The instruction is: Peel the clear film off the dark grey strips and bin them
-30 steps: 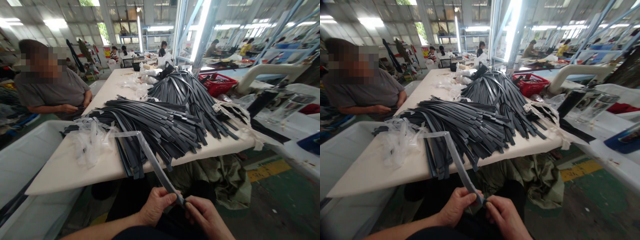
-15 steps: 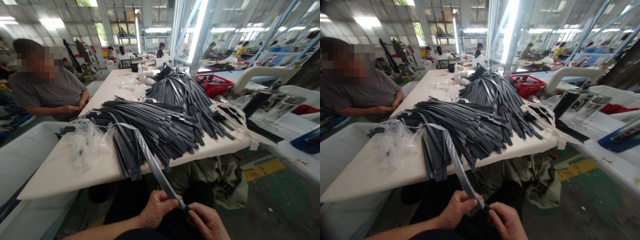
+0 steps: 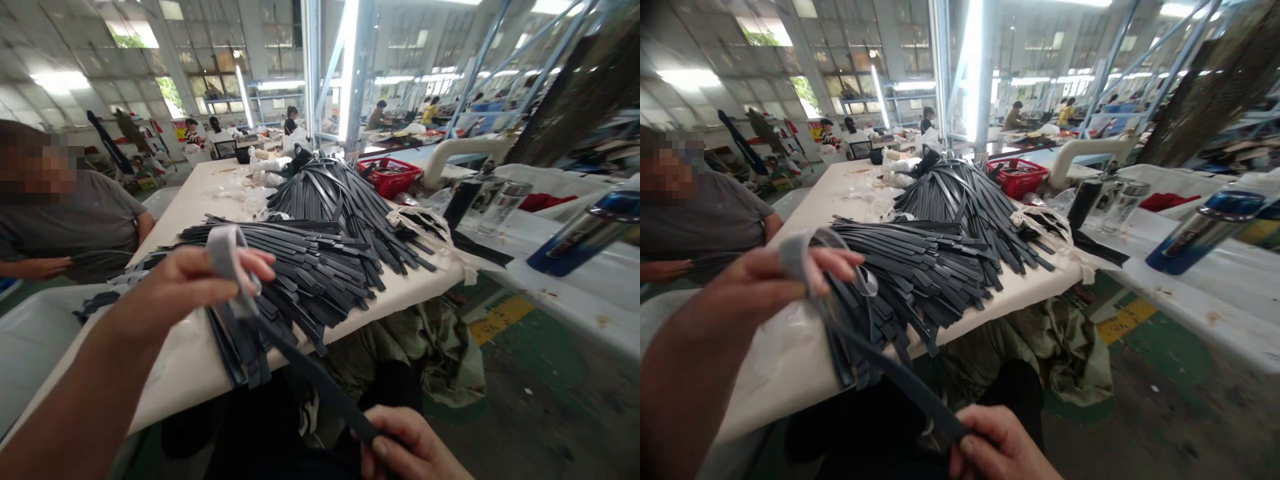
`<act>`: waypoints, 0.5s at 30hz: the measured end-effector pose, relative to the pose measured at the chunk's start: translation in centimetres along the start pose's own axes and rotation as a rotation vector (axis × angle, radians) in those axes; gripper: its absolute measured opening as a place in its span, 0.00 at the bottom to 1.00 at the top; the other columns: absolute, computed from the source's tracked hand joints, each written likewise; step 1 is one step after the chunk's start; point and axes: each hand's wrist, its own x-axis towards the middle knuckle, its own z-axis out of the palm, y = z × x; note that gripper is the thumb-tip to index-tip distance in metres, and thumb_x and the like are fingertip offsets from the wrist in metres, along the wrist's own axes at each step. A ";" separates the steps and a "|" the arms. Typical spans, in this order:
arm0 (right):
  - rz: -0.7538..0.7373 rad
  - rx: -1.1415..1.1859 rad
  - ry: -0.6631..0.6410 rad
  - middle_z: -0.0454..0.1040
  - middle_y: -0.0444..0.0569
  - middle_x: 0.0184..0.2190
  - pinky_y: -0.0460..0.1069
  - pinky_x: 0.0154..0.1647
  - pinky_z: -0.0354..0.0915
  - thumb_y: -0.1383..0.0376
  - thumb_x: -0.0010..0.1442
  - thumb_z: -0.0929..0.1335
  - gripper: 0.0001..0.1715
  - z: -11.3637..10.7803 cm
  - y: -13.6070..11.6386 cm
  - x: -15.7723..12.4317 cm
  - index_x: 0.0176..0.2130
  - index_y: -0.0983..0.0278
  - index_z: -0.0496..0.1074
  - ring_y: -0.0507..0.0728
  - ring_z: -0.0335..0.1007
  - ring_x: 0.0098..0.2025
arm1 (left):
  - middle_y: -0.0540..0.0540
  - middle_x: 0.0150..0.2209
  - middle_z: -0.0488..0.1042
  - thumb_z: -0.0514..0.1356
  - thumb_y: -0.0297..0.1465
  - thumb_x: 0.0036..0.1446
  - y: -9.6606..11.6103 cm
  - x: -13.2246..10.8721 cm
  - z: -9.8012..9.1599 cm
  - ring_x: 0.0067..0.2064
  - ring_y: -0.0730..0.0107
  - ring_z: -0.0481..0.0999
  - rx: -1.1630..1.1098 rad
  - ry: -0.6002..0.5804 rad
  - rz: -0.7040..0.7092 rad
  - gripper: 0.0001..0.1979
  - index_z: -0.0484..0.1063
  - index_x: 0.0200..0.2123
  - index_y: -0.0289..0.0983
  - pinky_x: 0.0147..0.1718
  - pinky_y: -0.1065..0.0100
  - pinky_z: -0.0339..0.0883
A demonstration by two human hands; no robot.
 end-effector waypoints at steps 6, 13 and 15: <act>-0.313 -0.016 0.105 0.75 0.46 0.32 0.47 0.33 0.67 0.54 0.67 0.66 0.18 1.9 -7.1 7.3 0.47 0.65 0.73 0.50 0.70 0.28 | 0.38 0.41 0.79 0.34 0.16 0.56 3.5 14.2 -1.2 0.59 0.50 0.69 0.194 0.103 -0.154 0.26 0.68 0.40 0.04 0.48 0.55 0.63; -0.278 -0.133 0.123 0.75 0.44 0.30 0.45 0.31 0.65 0.56 0.66 0.65 0.15 0.9 -6.2 9.1 0.41 0.65 0.73 0.49 0.69 0.26 | 0.38 0.44 0.80 0.38 0.18 0.61 1.7 11.7 -1.6 0.55 0.56 0.74 0.201 0.122 0.207 0.25 0.75 0.35 0.12 0.50 0.51 0.61; -0.209 -0.099 0.157 0.74 0.43 0.26 0.44 0.26 0.62 0.51 0.65 0.66 0.20 1.0 -4.7 8.9 0.39 0.66 0.72 0.49 0.67 0.22 | 0.41 0.36 0.83 0.59 0.21 0.57 -2.2 10.6 -1.2 0.43 0.64 0.81 0.005 0.210 -0.014 0.09 0.80 0.32 0.23 0.44 0.65 0.70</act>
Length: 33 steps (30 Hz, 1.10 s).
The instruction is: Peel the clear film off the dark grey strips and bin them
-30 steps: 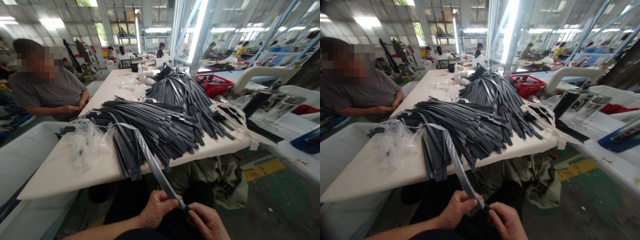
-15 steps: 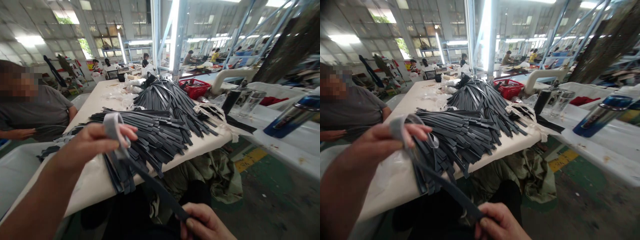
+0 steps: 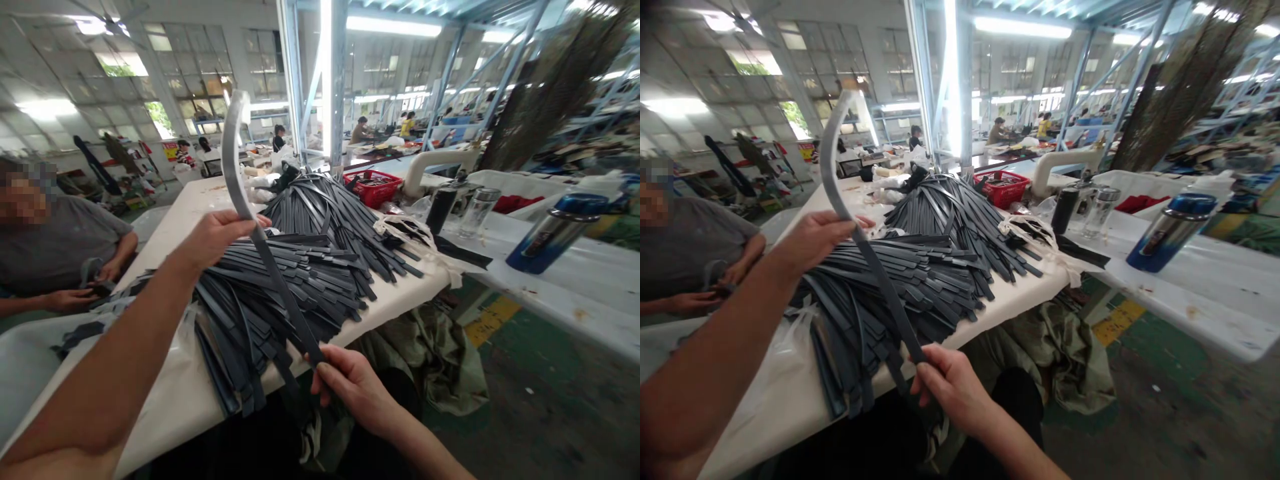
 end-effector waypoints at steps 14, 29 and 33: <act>0.108 -0.296 0.094 0.61 0.40 0.20 0.45 0.25 0.54 0.51 0.62 0.66 0.22 0.3 6.1 -5.8 0.24 0.62 0.61 0.50 0.55 0.24 | 0.46 0.25 0.79 0.70 0.27 0.52 -13.9 -9.4 3.5 0.23 0.74 0.77 -0.534 0.166 -0.641 0.06 0.80 0.33 0.29 0.21 0.77 0.70; 0.092 -0.023 0.201 0.71 0.45 0.23 0.45 0.24 0.61 0.43 0.62 0.65 0.27 2.3 4.2 -1.5 0.29 0.63 0.66 0.51 0.65 0.21 | 0.43 0.29 0.79 0.73 0.41 0.48 -13.5 -18.9 10.2 0.27 0.69 0.76 -0.558 -0.075 -0.709 0.19 0.81 0.36 0.30 0.28 0.70 0.70; 0.083 0.081 0.219 0.71 0.44 0.22 0.45 0.22 0.61 0.41 0.60 0.67 0.30 2.3 4.9 -1.5 0.28 0.64 0.66 0.49 0.64 0.19 | 0.48 0.20 0.74 0.68 0.42 0.55 -14.0 -20.9 11.9 0.19 0.70 0.72 -0.586 -0.153 -0.697 0.19 0.80 0.42 0.31 0.22 0.69 0.66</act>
